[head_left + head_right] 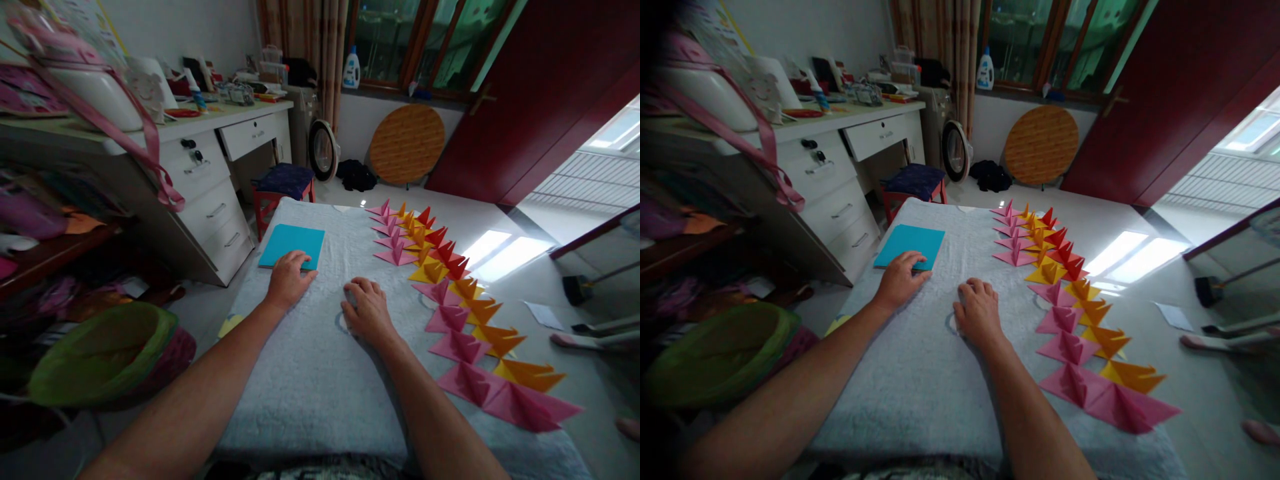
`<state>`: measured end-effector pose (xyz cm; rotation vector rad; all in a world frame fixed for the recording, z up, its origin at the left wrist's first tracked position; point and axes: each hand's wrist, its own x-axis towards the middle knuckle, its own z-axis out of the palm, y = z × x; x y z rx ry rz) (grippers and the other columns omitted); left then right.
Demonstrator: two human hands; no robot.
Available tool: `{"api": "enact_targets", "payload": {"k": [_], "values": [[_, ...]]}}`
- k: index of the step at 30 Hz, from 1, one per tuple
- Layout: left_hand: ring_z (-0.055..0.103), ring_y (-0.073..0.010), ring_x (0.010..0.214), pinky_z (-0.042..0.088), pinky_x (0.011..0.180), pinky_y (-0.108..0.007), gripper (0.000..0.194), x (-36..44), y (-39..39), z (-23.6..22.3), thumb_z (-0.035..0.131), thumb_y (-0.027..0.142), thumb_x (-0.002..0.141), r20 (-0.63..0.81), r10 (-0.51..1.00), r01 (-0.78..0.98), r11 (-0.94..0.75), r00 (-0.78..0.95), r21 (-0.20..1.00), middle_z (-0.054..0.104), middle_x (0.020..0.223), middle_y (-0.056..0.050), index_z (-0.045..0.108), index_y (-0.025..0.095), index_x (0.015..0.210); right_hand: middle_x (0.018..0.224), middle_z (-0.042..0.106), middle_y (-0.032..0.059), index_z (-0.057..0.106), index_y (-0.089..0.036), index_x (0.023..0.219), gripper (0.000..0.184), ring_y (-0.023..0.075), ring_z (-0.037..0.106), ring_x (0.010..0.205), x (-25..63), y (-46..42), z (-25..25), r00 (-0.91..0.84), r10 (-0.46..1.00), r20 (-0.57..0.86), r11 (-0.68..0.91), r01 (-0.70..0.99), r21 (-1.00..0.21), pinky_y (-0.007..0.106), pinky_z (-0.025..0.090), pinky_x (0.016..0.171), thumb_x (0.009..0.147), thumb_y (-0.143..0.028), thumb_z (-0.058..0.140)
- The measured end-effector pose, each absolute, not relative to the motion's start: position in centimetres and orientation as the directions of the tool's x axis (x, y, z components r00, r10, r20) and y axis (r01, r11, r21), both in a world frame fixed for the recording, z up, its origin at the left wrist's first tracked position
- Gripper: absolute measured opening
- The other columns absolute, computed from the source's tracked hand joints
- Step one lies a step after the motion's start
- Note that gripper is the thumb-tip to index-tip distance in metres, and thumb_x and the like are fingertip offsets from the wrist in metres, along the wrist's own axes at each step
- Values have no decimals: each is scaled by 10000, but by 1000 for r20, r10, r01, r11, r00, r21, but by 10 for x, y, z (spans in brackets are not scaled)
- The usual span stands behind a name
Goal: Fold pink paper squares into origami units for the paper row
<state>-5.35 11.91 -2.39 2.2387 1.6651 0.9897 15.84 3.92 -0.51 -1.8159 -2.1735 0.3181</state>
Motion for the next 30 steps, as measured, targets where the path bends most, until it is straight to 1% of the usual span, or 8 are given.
{"api": "enact_targets", "payload": {"k": [7, 10, 13, 17, 24, 30], "values": [[595, -303, 1045, 454, 983, -434, 167, -50, 123, -27, 702, 227, 774, 389, 913, 786, -331, 126, 523, 675, 1039, -90, 693, 221, 941, 1339, 590, 106, 648, -210, 1216, 341, 295, 498, 1194, 160, 39, -4, -162, 984, 72, 177, 913, -367, 422, 386, 1007, 895, -290, 564], [584, -316, 1059, 439, 990, -448, 188, -49, 123, -28, 707, 242, 768, 389, 913, 785, -326, 118, 527, 673, 1045, -103, 701, 208, 952, 1348, 586, 106, 647, -211, 1218, 340, 295, 497, 1195, 160, 40, -4, -162, 984, 75, 179, 912, -368, 421, 386, 1007, 898, -286, 561], [581, -323, 1057, 434, 981, -457, 197, -47, 124, -28, 697, 269, 785, 380, 919, 812, -301, 107, 501, 675, 1051, -111, 701, 199, 969, 1343, 587, 100, 649, -213, 1215, 338, 293, 493, 1200, 159, 40, -5, -160, 985, 70, 175, 913, -370, 419, 385, 1009, 897, -292, 567], [591, -313, 1035, 445, 954, -435, 197, -47, 126, -29, 690, 294, 802, 371, 925, 839, -268, 86, 473, 677, 1045, -110, 704, 191, 969, 1332, 591, 95, 652, -214, 1214, 336, 287, 494, 1194, 159, 40, -6, -161, 984, 75, 177, 911, -371, 415, 382, 1017, 898, -297, 573], [591, -297, 1037, 451, 951, -420, 181, -45, 126, -26, 655, 284, 823, 348, 936, 853, -228, 58, 470, 684, 1047, -93, 722, 195, 965, 1339, 585, 112, 653, -203, 1208, 332, 303, 484, 1194, 160, 42, -7, -166, 984, 65, 179, 905, -386, 438, 376, 1009, 895, -284, 578], [589, -292, 1054, 445, 968, -417, 199, -42, 125, -23, 672, 297, 808, 301, 953, 860, -173, 24, 480, 680, 1069, -80, 738, 213, 976, 1326, 591, 121, 654, -213, 1197, 323, 308, 488, 1184, 161, 43, -10, -172, 981, 90, 194, 901, -389, 443, 374, 993, 887, -278, 593]]}}
